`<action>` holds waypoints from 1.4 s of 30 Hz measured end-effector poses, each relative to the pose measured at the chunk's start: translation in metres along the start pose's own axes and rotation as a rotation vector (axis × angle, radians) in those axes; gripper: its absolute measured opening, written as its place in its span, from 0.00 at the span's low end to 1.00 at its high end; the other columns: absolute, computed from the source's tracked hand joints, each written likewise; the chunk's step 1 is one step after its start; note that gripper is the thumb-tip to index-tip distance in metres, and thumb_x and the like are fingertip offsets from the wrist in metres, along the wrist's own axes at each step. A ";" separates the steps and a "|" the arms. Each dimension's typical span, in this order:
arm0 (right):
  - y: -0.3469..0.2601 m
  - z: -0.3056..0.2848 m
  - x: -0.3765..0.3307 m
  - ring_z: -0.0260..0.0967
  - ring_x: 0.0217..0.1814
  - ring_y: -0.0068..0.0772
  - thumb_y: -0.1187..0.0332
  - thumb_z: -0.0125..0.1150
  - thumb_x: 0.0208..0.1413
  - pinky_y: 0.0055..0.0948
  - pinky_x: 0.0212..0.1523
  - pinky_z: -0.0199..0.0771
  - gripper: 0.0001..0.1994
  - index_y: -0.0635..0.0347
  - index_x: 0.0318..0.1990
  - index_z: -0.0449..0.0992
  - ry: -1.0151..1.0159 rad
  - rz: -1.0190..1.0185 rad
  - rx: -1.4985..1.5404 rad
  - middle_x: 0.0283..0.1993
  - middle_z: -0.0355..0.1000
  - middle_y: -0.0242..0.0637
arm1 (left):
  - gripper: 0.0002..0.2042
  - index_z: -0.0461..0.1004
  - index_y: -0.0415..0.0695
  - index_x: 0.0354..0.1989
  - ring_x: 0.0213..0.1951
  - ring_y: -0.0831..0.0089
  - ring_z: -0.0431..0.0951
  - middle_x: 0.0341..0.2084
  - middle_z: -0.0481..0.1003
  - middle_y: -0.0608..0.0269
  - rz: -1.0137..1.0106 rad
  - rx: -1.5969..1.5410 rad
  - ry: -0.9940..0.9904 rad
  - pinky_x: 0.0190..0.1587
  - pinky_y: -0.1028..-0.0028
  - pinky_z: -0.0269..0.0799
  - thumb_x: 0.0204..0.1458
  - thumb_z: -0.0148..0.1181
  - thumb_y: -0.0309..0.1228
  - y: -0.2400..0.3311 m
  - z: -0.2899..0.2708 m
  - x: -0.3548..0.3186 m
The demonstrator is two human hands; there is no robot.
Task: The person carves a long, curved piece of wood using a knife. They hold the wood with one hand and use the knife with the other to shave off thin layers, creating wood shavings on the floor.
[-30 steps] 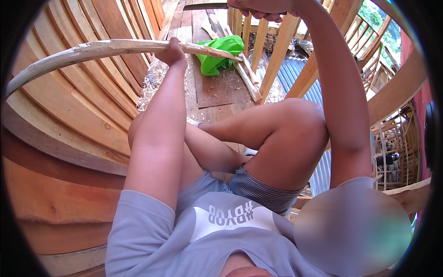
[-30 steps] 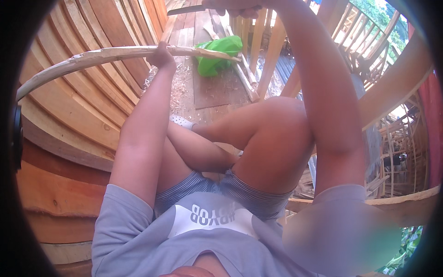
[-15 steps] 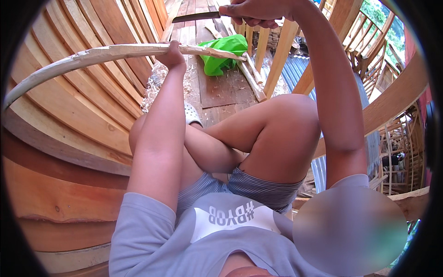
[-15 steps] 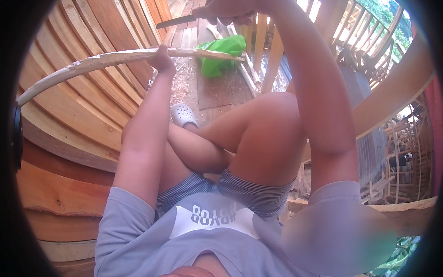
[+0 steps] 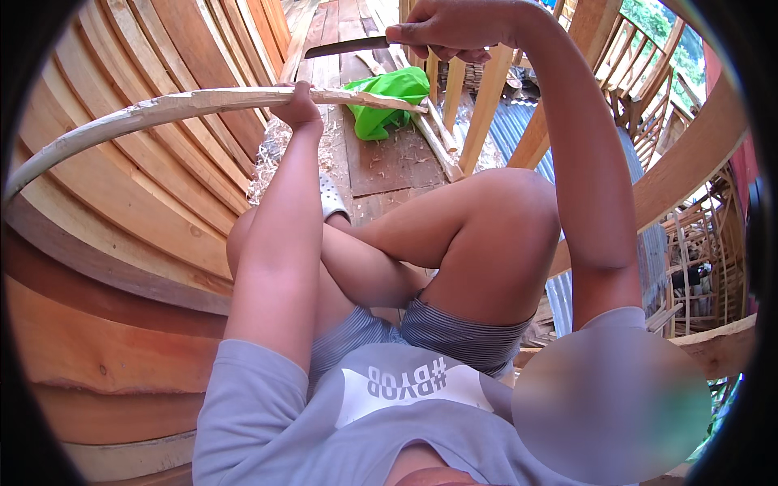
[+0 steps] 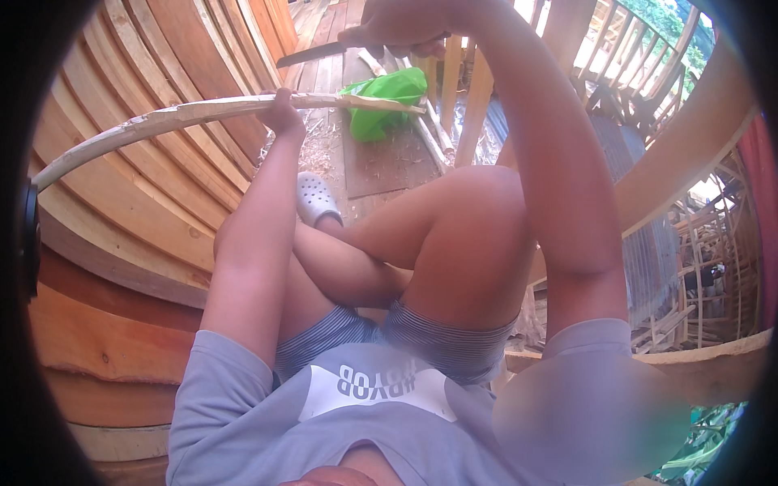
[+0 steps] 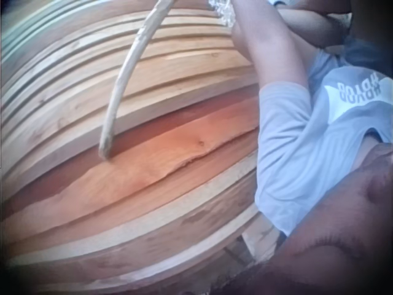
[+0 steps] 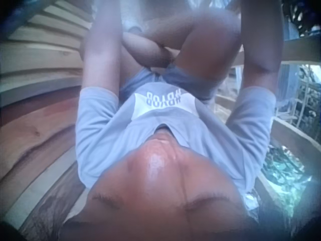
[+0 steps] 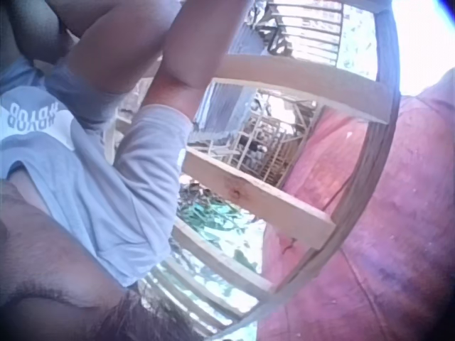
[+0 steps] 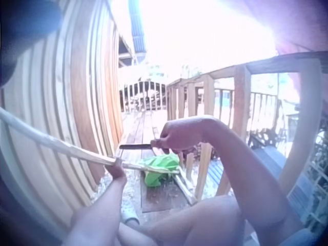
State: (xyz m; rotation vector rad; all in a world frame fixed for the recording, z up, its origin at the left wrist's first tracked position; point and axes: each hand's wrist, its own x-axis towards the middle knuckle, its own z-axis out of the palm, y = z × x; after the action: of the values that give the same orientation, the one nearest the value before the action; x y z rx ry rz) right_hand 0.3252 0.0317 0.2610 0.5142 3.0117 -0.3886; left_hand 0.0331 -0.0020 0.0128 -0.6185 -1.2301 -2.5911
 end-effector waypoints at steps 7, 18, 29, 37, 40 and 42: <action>-0.006 0.004 -0.003 0.64 0.23 0.26 0.47 0.45 0.67 0.30 0.26 0.68 0.27 0.66 0.36 0.78 -0.030 0.022 0.057 0.22 0.68 0.32 | 0.12 0.66 0.36 0.28 0.29 0.68 0.70 0.26 0.68 0.58 -0.012 -0.042 0.040 0.36 0.67 0.68 0.35 0.61 0.24 0.003 0.008 -0.004; 0.015 0.049 0.032 0.52 0.10 0.16 0.42 0.51 0.64 0.22 0.12 0.51 0.28 0.61 0.26 0.73 0.100 0.014 0.180 0.14 0.58 0.25 | 0.11 0.64 0.40 0.25 0.25 0.70 0.72 0.22 0.68 0.61 0.055 -0.070 0.040 0.32 0.69 0.73 0.35 0.60 0.20 0.001 0.008 0.000; 0.080 0.121 0.119 0.53 0.12 0.16 0.49 0.47 0.68 0.23 0.12 0.50 0.24 0.62 0.31 0.72 0.136 -0.021 0.694 0.17 0.60 0.26 | 0.11 0.60 0.45 0.26 0.20 0.68 0.75 0.19 0.69 0.60 0.072 -0.260 0.030 0.32 0.68 0.78 0.39 0.54 0.16 -0.017 0.008 0.005; 0.128 0.182 0.159 0.50 0.12 0.18 0.56 0.45 0.69 0.24 0.13 0.50 0.19 0.62 0.32 0.70 0.331 0.114 1.191 0.17 0.56 0.25 | 0.10 0.61 0.47 0.27 0.30 0.71 0.69 0.20 0.62 0.66 0.029 -0.141 0.080 0.40 0.65 0.73 0.37 0.54 0.21 -0.008 0.020 -0.006; 0.142 0.209 0.177 0.50 0.11 0.18 0.56 0.46 0.69 0.25 0.12 0.51 0.18 0.63 0.33 0.69 0.373 0.156 1.312 0.18 0.57 0.26 | 0.11 0.60 0.51 0.27 0.27 0.72 0.66 0.19 0.60 0.66 0.023 -0.278 -0.132 0.39 0.63 0.71 0.37 0.52 0.20 -0.013 0.005 0.001; 0.146 0.226 0.187 0.50 0.11 0.18 0.56 0.47 0.69 0.25 0.12 0.51 0.18 0.63 0.33 0.69 0.415 0.183 1.375 0.19 0.57 0.26 | 0.12 0.60 0.54 0.26 0.25 0.74 0.63 0.18 0.58 0.69 0.004 -0.301 -0.213 0.37 0.65 0.69 0.37 0.51 0.20 -0.011 -0.001 0.005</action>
State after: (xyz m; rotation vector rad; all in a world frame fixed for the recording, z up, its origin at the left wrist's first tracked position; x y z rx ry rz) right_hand 0.2022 0.1667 -0.0113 0.9477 2.4426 -2.5575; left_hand 0.0249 0.0045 0.0069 -0.9741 -0.8920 -2.7886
